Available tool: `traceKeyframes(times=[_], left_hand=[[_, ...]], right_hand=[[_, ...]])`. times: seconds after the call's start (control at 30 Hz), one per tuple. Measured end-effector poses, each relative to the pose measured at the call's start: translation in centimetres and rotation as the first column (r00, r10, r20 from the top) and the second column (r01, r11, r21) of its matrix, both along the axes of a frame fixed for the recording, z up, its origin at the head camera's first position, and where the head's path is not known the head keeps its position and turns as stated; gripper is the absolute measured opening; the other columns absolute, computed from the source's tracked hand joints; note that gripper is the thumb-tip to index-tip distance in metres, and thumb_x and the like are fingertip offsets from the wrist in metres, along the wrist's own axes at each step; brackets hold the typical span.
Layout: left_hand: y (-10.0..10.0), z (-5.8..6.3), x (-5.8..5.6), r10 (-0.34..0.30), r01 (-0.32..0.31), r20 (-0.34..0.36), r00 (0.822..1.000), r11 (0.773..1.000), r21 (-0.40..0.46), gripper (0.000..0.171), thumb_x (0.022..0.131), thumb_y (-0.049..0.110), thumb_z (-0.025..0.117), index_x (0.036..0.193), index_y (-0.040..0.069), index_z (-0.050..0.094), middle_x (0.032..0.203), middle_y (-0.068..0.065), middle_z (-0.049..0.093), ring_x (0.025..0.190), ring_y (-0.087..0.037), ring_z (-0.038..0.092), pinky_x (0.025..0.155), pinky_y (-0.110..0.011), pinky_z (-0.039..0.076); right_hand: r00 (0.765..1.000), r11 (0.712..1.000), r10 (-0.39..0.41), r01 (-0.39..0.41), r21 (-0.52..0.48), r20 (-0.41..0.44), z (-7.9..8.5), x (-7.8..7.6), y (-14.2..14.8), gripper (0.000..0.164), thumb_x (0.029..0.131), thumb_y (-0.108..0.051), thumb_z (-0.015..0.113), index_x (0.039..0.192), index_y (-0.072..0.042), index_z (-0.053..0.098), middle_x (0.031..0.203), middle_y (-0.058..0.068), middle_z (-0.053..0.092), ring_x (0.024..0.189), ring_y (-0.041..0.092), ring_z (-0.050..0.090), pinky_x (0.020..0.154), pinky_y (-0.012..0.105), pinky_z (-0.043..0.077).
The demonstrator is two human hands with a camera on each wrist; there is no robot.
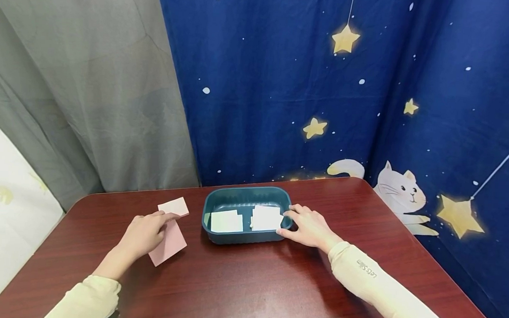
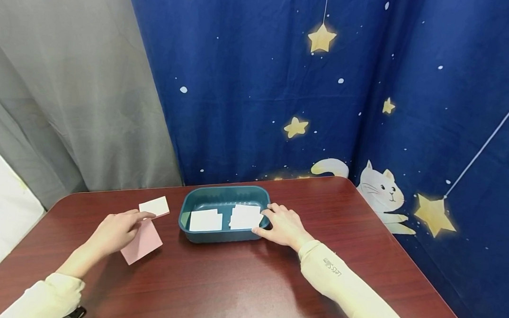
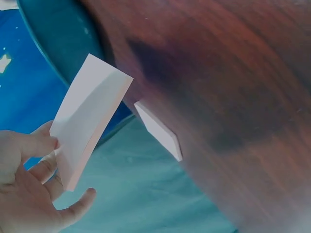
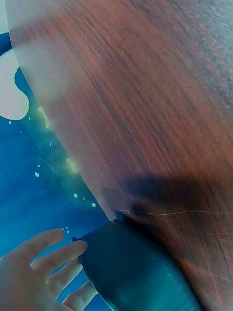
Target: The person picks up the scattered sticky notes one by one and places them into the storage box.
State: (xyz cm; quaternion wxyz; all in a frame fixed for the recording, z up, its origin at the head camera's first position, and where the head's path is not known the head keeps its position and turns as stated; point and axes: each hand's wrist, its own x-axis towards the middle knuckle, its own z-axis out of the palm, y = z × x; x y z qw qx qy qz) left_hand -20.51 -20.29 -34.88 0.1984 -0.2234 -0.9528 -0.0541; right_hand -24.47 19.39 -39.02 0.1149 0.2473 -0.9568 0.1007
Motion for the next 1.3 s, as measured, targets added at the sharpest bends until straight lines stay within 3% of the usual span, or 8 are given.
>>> traceKeyframes(times=[0.33, 0.73, 1.3], left_hand=[[1.1, 1.9, 0.1, -0.021, 0.021, -0.012, 1.000, 1.000, 0.002, 0.033, 0.076, -0.005, 0.052, 0.099, 0.014, 0.065, 0.082, -0.004, 0.060, 0.075, -0.025, 0.060, 0.063, -0.048, 0.040], [2.5, 3.5, -0.9, -0.073, 0.073, -0.050, 0.996, 0.997, -0.020, 0.032, 0.077, -0.004, 0.051, 0.102, 0.012, 0.065, 0.082, -0.005, 0.060, 0.074, -0.024, 0.059, 0.064, -0.046, 0.039], [4.2, 4.4, -2.4, -0.118, 0.118, -0.083, 0.990, 0.993, -0.005, 0.032, 0.078, -0.005, 0.050, 0.102, 0.010, 0.065, 0.088, -0.006, 0.063, 0.078, -0.024, 0.060, 0.062, -0.045, 0.041]], right_hand=[[1.000, 1.000, -0.003, 0.003, -0.002, 0.007, 0.0, 0.2, 0.0, 0.059, 0.075, -0.060, 0.054, 0.112, -0.015, 0.061, 0.119, 0.007, 0.050, 0.104, 0.024, 0.047, 0.080, 0.045, 0.039], [1.000, 1.000, -0.001, 0.002, -0.011, 0.007, -0.1, 0.0, 0.2, 0.060, 0.075, -0.060, 0.054, 0.113, -0.014, 0.061, 0.119, 0.007, 0.050, 0.105, 0.023, 0.047, 0.081, 0.046, 0.039], [1.000, 1.000, -0.005, 0.005, -0.005, -0.001, -0.1, 0.1, 0.1, 0.060, 0.075, -0.062, 0.052, 0.112, -0.015, 0.061, 0.119, 0.007, 0.050, 0.105, 0.024, 0.047, 0.080, 0.045, 0.040]])
